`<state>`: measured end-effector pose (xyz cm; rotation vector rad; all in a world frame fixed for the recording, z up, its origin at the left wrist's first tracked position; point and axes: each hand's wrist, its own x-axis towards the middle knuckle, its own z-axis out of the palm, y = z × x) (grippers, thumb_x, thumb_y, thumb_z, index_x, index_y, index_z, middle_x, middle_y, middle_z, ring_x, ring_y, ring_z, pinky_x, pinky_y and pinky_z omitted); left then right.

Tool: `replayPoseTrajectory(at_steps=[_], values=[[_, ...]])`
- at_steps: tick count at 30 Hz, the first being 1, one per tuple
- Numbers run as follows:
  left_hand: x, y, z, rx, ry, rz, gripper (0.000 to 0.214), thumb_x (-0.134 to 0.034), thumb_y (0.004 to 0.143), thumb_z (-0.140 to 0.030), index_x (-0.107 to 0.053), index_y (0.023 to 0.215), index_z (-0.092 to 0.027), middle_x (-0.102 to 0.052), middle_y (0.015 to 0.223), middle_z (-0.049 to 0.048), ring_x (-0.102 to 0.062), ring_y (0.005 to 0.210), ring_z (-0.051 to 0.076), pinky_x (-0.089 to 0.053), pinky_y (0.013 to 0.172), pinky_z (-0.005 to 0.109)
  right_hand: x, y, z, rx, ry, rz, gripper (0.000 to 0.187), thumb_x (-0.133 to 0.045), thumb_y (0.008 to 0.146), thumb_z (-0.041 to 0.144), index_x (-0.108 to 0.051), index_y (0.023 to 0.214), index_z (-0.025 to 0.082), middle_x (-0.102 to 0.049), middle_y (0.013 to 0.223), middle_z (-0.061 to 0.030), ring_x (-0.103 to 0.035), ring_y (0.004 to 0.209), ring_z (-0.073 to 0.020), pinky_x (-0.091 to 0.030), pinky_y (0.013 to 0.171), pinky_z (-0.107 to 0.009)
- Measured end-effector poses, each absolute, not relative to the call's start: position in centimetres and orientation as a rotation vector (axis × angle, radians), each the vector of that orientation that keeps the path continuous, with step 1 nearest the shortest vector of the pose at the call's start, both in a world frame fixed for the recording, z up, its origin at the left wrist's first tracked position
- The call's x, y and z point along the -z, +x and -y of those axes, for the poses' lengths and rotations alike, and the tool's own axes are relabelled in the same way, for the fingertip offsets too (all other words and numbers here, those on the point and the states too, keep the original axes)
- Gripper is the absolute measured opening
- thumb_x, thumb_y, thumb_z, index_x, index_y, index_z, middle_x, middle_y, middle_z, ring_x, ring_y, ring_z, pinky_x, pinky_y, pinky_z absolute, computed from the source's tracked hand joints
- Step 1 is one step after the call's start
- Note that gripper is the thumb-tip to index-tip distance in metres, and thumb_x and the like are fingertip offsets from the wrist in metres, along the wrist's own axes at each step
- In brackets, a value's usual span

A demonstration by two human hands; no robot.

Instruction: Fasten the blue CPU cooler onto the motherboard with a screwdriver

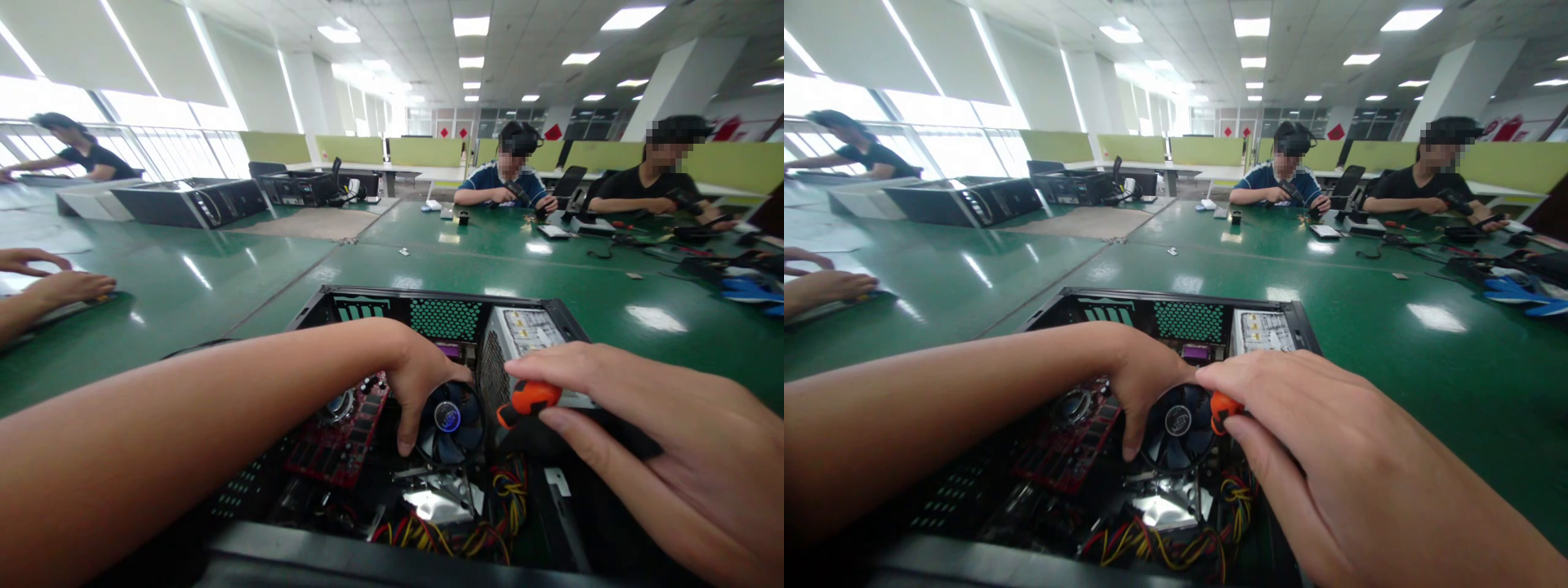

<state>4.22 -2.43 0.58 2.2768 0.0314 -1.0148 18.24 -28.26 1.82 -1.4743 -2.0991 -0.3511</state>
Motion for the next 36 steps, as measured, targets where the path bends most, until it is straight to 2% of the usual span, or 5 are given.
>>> replayPoseTrajectory(at_steps=[8, 13, 18, 23, 36], values=[[-0.8, 4.4, 2.6, 1.034, 2.381, -0.064, 0.105, -0.103, 0.047, -0.024, -0.065, 0.145, -0.024, -0.080, 0.156, 0.0102, -0.077, 0.141, 0.041, -0.062, 0.123, 0.050, -1.7, 17.9, 28.1, 0.205, -1.412, 2.157, 0.013, -0.056, 0.126, 0.044, -0.063, 0.131, 0.035, -0.088, 0.114, 0.0067, -0.086, 0.096, -0.0129, -0.068, 0.085, -0.024], [-0.7, 4.4, 2.5, 1.047, 2.367, -0.062, 0.104, -0.103, 0.048, -0.024, -0.066, 0.144, -0.022, -0.080, 0.156, 0.0103, -0.076, 0.144, 0.041, -0.061, 0.124, 0.050, -1.9, 18.0, 28.0, 0.235, -1.443, 2.142, 0.012, -0.058, 0.125, 0.037, -0.065, 0.134, 0.035, -0.088, 0.119, 0.0066, -0.085, 0.103, -0.0128, -0.067, 0.091, -0.023], [-0.5, 4.3, 2.4, 1.001, 2.323, -0.041, 0.111, -0.105, 0.048, -0.022, -0.066, 0.151, -0.024, -0.080, 0.157, 0.0101, -0.074, 0.148, 0.040, -0.059, 0.127, 0.048, -1.7, 18.1, 28.1, 0.261, -1.448, 2.102, 0.027, -0.055, 0.123, 0.027, -0.068, 0.145, 0.035, -0.089, 0.136, 0.0054, -0.085, 0.122, -0.0113, -0.061, 0.115, -0.020], [-0.6, 4.2, 2.5, 0.996, 2.274, -0.049, 0.104, -0.104, 0.047, -0.020, -0.069, 0.145, -0.023, -0.083, 0.152, 0.0103, -0.076, 0.144, 0.041, -0.060, 0.125, 0.048, 0.6, 19.5, 29.5, 0.157, -1.439, 1.971, 0.037, -0.080, 0.108, 0.040, -0.082, 0.143, 0.033, -0.092, 0.124, -0.0088, -0.089, 0.116, -0.0358, -0.076, 0.100, -0.048], [-0.4, 4.5, 2.3, 1.043, 2.357, -0.040, 0.101, -0.099, 0.047, -0.026, -0.067, 0.143, -0.022, -0.081, 0.149, 0.0098, -0.077, 0.137, 0.041, -0.062, 0.119, 0.049, 3.5, 19.9, 29.4, 0.055, -1.370, 1.985, 0.037, -0.085, 0.102, 0.061, -0.086, 0.124, 0.031, -0.089, 0.108, -0.0096, -0.087, 0.106, -0.0355, -0.074, 0.092, -0.044]])
